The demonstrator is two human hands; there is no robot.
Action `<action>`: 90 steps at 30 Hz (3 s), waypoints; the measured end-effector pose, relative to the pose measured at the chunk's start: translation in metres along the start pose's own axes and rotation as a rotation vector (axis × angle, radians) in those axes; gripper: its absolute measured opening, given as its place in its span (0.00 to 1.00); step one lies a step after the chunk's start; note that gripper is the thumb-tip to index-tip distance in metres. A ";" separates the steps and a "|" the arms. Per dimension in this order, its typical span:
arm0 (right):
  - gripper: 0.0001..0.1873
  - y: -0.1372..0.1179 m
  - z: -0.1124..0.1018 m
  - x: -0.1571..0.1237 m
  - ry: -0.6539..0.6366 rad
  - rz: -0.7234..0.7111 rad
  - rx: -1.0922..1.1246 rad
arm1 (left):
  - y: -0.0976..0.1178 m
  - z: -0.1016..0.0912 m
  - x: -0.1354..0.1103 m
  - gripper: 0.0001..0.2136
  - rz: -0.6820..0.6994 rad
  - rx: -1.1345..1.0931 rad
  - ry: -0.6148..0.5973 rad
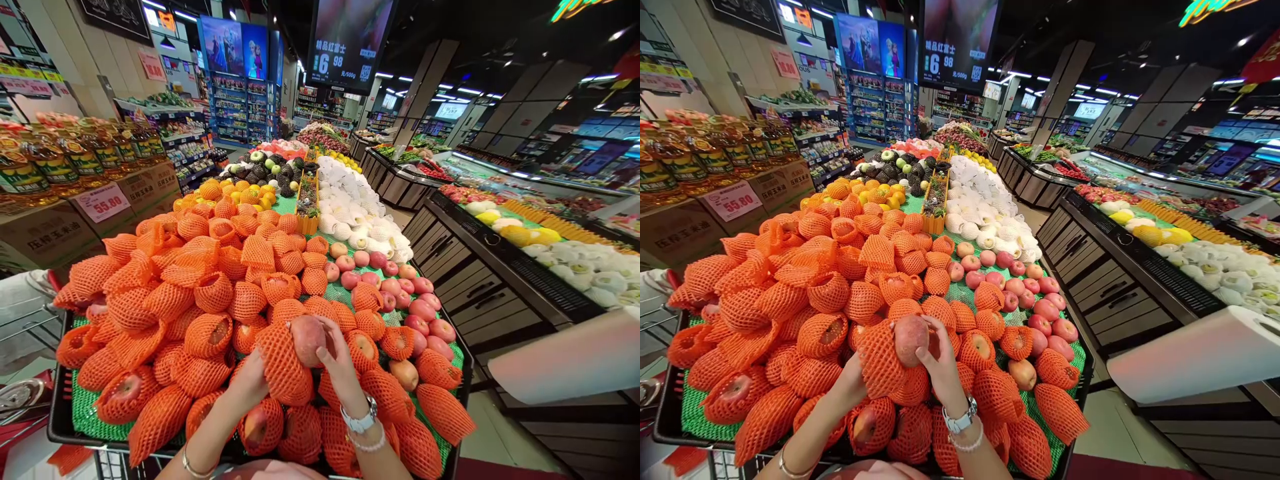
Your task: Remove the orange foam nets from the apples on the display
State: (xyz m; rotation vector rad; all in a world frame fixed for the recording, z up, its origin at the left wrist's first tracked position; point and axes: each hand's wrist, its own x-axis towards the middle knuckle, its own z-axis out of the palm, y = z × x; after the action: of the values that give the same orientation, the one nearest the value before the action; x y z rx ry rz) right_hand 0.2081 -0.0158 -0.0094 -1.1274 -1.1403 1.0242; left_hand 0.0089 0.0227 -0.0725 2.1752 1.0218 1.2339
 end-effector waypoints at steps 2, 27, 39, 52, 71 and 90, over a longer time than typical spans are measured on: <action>0.30 -0.001 -0.003 0.000 -0.018 0.002 -0.073 | 0.005 0.000 0.004 0.11 0.078 0.010 -0.071; 0.65 0.008 0.024 -0.021 -0.133 -0.074 -0.437 | 0.023 0.020 0.005 0.19 -0.063 0.028 -0.028; 0.38 0.012 0.016 -0.023 -0.107 -0.151 -0.563 | 0.038 0.017 0.006 0.04 -0.065 0.189 0.001; 0.48 0.016 0.002 -0.023 -0.194 -0.121 -0.882 | 0.042 0.034 0.005 0.06 -0.136 0.200 -0.050; 0.29 0.075 -0.005 -0.024 0.265 0.105 -0.242 | 0.004 0.038 0.015 0.15 -0.283 -0.387 0.148; 0.25 0.080 -0.008 -0.028 0.284 0.126 -0.013 | 0.018 0.000 0.048 0.08 -0.326 -0.390 -0.292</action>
State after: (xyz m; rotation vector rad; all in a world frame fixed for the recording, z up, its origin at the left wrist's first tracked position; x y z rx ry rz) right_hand 0.2092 -0.0318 -0.0926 -1.3222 -0.8593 0.9177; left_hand 0.0320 0.0481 -0.0346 1.7413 0.8822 0.8510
